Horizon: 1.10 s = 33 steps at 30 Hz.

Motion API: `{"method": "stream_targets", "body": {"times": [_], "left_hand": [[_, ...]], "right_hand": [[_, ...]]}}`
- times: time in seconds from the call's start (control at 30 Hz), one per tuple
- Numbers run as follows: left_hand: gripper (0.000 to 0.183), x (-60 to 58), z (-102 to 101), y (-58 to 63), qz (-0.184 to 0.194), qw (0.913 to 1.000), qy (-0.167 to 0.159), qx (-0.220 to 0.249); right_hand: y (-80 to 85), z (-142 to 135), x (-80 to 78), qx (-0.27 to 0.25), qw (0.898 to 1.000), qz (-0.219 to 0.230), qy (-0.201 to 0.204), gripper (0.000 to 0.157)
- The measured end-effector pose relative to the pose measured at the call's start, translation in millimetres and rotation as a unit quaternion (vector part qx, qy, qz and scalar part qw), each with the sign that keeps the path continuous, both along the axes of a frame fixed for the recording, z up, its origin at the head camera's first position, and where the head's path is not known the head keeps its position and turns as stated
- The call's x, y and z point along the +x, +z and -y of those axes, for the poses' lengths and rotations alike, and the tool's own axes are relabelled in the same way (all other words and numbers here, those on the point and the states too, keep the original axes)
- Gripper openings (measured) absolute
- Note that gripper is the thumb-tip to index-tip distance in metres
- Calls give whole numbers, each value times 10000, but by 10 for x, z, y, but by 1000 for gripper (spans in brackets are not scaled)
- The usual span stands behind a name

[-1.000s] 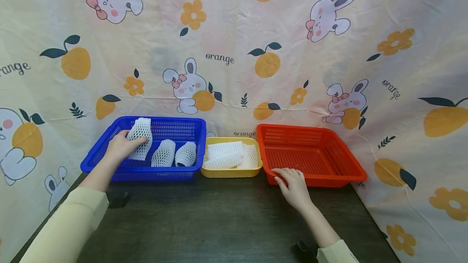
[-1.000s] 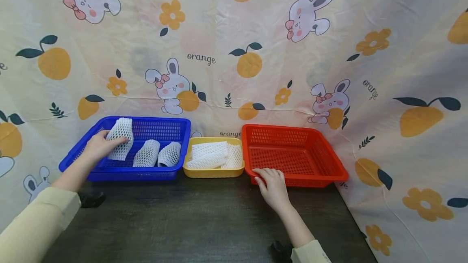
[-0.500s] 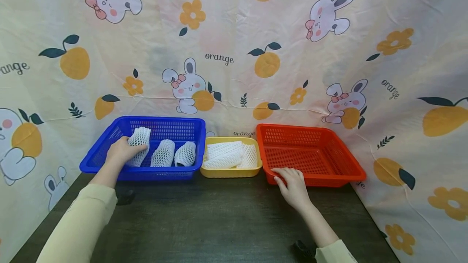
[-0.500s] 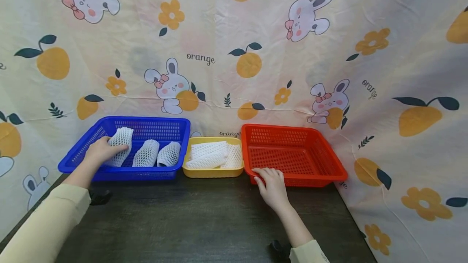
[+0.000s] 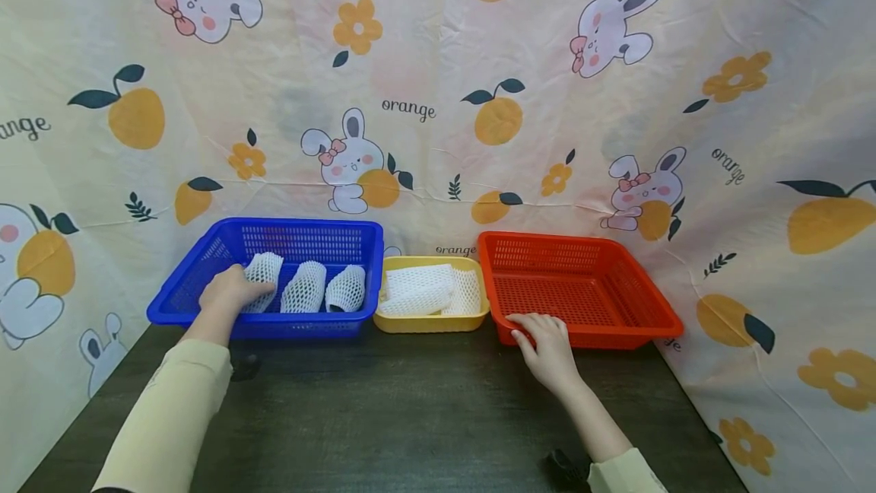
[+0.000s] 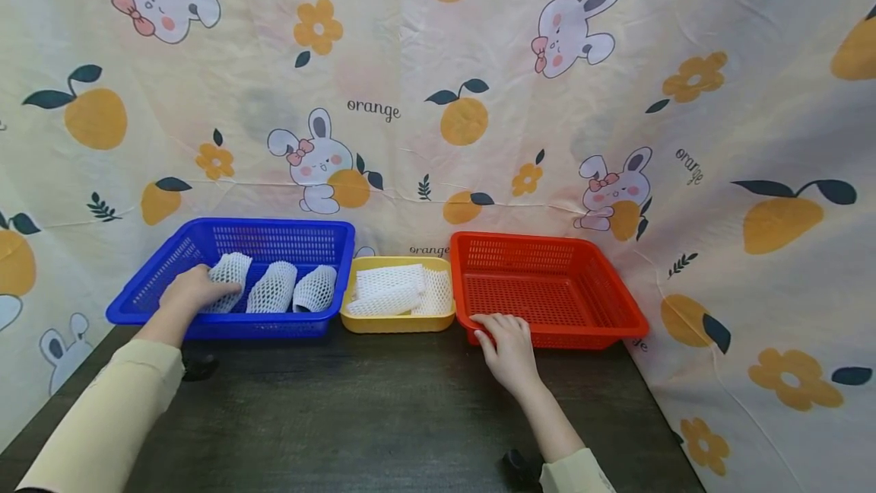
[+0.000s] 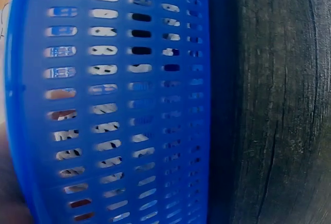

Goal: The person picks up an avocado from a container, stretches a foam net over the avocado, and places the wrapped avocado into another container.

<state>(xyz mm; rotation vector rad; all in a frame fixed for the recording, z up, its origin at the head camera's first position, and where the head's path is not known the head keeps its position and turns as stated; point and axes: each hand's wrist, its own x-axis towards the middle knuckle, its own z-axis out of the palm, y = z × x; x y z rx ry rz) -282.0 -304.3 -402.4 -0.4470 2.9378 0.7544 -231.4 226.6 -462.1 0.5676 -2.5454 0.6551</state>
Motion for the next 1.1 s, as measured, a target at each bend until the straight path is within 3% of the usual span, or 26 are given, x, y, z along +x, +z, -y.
{"method": "stream_targets", "body": {"times": [0.2, 0.43, 0.73, 1.1], "left_hand": [[89, -11, -43, -5, 76, 9998, -55, -156], [81, -46, -100, -22, 153, 9990, 113, -409], [78, -59, -146, -26, 284, 9985, 174, -429], [76, -68, -201, -68, 432, 9980, -12, -454]], "right_hand": [[-1, -10, 9, -14, 10000, -1, -24, 26], [-3, -12, 6, -52, 10000, -1, 10, 26], [-15, -3, 7, -88, 9999, 77, -1, 26], [-5, 8, 3, -125, 9999, 72, -56, 27]]}}
